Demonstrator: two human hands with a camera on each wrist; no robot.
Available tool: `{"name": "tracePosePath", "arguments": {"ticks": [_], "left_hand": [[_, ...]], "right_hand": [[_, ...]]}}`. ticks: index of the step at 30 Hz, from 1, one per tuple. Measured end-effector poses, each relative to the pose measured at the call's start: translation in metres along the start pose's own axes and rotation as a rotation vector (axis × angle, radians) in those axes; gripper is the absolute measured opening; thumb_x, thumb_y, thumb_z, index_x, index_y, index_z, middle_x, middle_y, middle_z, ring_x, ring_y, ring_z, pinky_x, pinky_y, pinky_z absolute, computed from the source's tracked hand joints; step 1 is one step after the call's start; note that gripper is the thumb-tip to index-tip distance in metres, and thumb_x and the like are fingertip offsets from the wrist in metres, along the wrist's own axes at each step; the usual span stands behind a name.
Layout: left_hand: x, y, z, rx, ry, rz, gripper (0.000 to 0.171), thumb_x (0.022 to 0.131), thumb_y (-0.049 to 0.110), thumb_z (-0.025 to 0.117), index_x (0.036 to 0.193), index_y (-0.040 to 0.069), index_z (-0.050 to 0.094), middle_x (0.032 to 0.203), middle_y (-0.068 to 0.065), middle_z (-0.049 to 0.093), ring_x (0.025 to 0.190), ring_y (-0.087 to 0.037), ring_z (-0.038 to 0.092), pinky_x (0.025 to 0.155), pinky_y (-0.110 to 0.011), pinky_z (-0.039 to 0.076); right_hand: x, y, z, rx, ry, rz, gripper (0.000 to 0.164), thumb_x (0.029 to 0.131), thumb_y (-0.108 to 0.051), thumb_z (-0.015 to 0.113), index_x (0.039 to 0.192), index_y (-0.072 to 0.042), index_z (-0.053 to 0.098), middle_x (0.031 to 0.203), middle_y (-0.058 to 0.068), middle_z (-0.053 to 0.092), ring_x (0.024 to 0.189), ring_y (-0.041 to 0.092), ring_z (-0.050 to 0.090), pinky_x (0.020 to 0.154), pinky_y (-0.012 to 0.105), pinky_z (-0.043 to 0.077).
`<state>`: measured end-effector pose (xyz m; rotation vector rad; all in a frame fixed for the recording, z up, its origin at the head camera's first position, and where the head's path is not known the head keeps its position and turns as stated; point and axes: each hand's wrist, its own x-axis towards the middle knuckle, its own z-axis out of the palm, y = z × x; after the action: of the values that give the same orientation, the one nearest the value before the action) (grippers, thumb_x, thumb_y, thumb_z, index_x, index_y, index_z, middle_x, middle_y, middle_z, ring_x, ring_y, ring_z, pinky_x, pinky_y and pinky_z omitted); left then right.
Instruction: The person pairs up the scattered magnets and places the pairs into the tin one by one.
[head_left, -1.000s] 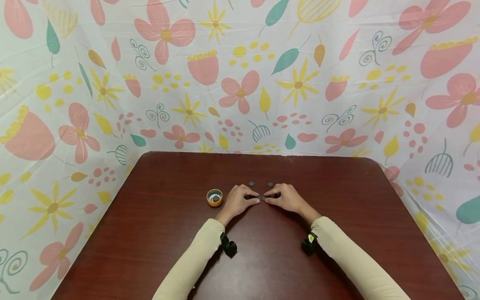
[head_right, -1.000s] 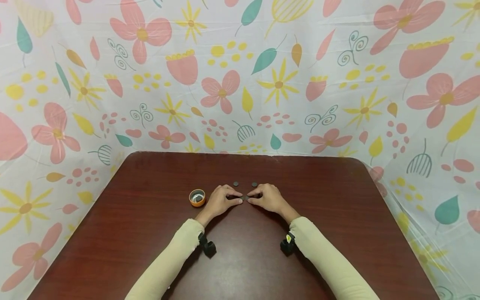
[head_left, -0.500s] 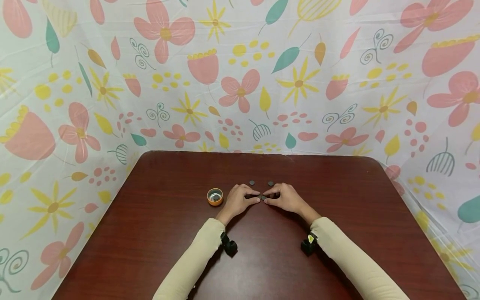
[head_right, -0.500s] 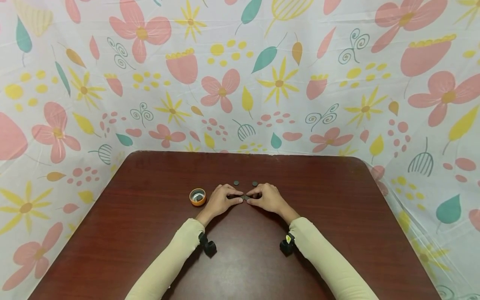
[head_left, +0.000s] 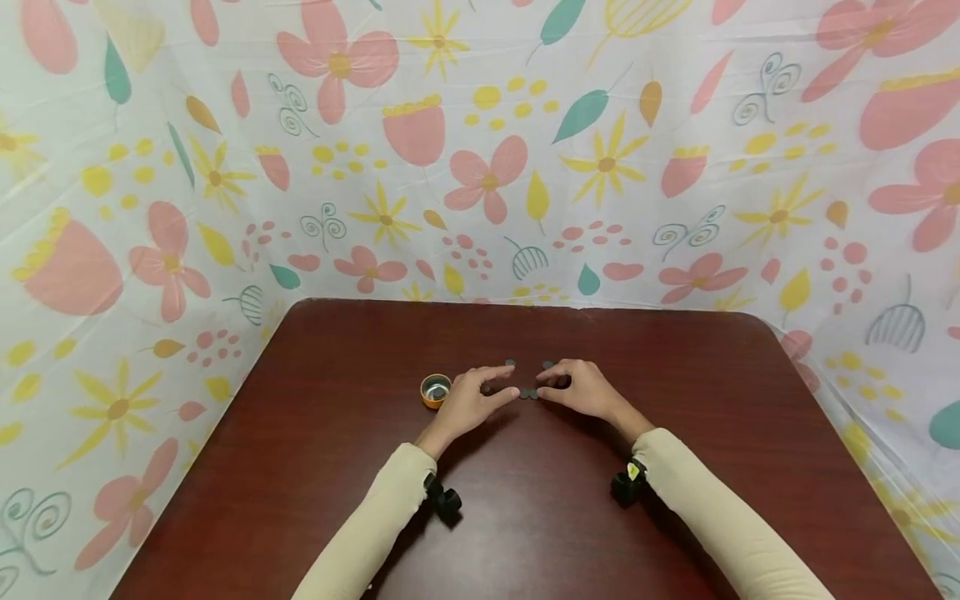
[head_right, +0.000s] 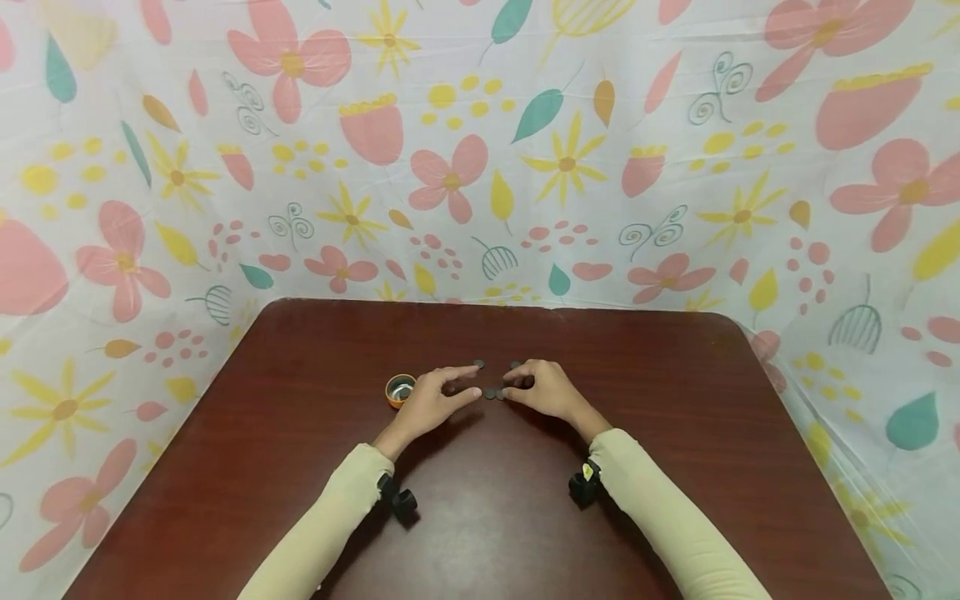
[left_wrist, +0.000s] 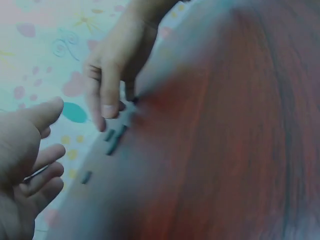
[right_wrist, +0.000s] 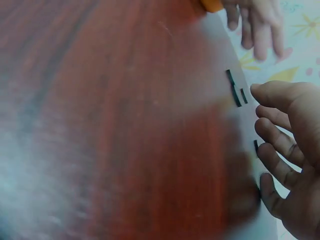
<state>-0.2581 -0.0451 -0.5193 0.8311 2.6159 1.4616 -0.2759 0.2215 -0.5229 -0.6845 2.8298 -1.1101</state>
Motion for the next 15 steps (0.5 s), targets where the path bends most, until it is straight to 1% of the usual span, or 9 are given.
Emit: {"name": "tracePosePath", "arguments": {"ticks": [2, 4, 5, 7, 10, 11, 12, 15], "left_hand": [[-0.006, 0.004, -0.010, -0.016, 0.015, 0.005, 0.056, 0.097, 0.051, 0.066, 0.146, 0.025, 0.059, 0.141, 0.004, 0.062, 0.128, -0.024, 0.059, 0.100, -0.045, 0.051], [-0.011, 0.007, -0.021, -0.010, 0.035, 0.015, 0.056, 0.095, 0.054, 0.068, 0.146, 0.031, 0.059, 0.140, 0.007, 0.063, 0.129, -0.026, 0.058, 0.100, -0.048, 0.051], [-0.015, 0.008, -0.028, -0.004, 0.046, 0.021, 0.056, 0.095, 0.054, 0.069, 0.145, 0.033, 0.059, 0.140, 0.007, 0.063, 0.123, -0.029, 0.060, 0.097, -0.049, 0.052], [-0.021, 0.008, -0.041, 0.021, 0.073, 0.026, 0.056, 0.093, 0.053, 0.072, 0.144, 0.036, 0.059, 0.141, 0.008, 0.062, 0.125, -0.028, 0.059, 0.098, -0.051, 0.051], [-0.029, -0.001, -0.058, 0.062, 0.104, 0.037, 0.057, 0.090, 0.051, 0.076, 0.142, 0.035, 0.061, 0.146, 0.004, 0.059, 0.132, -0.024, 0.055, 0.103, -0.053, 0.048], [-0.031, -0.006, -0.062, 0.067, 0.113, 0.033, 0.057, 0.090, 0.050, 0.077, 0.142, 0.034, 0.061, 0.147, 0.003, 0.058, 0.134, -0.023, 0.054, 0.105, -0.053, 0.047], [-0.034, -0.012, -0.067, 0.068, 0.120, 0.027, 0.058, 0.089, 0.049, 0.078, 0.142, 0.033, 0.062, 0.148, 0.002, 0.057, 0.141, -0.022, 0.048, 0.109, -0.053, 0.044], [-0.043, -0.028, -0.076, 0.062, 0.134, -0.003, 0.060, 0.088, 0.046, 0.080, 0.143, 0.031, 0.061, 0.149, 0.002, 0.056, 0.143, -0.021, 0.046, 0.111, -0.054, 0.042]], "right_hand": [[0.001, -0.001, -0.001, -0.002, 0.000, 0.001, 0.026, 0.091, -0.026, 0.080, 0.114, -0.012, 0.079, 0.096, -0.005, 0.069, 0.083, 0.011, 0.063, 0.072, 0.032, 0.054], [0.002, -0.001, -0.002, -0.003, -0.002, -0.001, 0.027, 0.091, -0.026, 0.080, 0.114, -0.011, 0.079, 0.096, -0.004, 0.069, 0.084, 0.012, 0.063, 0.073, 0.032, 0.054], [0.003, -0.002, -0.002, -0.002, -0.004, -0.007, 0.028, 0.091, -0.026, 0.080, 0.114, -0.011, 0.079, 0.096, -0.003, 0.069, 0.083, 0.012, 0.063, 0.072, 0.032, 0.054], [0.004, -0.003, -0.003, -0.002, -0.003, -0.019, 0.029, 0.091, -0.027, 0.080, 0.115, -0.010, 0.079, 0.097, -0.003, 0.069, 0.084, 0.013, 0.063, 0.072, 0.032, 0.054], [0.007, -0.004, -0.002, -0.009, 0.005, -0.037, 0.032, 0.089, -0.030, 0.082, 0.114, -0.011, 0.079, 0.100, -0.001, 0.069, 0.086, 0.015, 0.064, 0.074, 0.034, 0.054], [0.008, -0.005, -0.002, -0.013, 0.005, -0.044, 0.033, 0.088, -0.031, 0.083, 0.115, -0.011, 0.079, 0.102, -0.001, 0.070, 0.088, 0.016, 0.064, 0.075, 0.036, 0.054], [0.009, -0.006, -0.002, -0.015, 0.005, -0.047, 0.034, 0.088, -0.033, 0.083, 0.115, -0.012, 0.079, 0.103, 0.000, 0.070, 0.091, 0.016, 0.064, 0.077, 0.037, 0.054], [0.012, -0.007, 0.001, -0.013, -0.007, -0.055, 0.038, 0.087, -0.039, 0.083, 0.116, -0.015, 0.079, 0.107, -0.001, 0.070, 0.097, 0.018, 0.065, 0.080, 0.040, 0.055]]}}
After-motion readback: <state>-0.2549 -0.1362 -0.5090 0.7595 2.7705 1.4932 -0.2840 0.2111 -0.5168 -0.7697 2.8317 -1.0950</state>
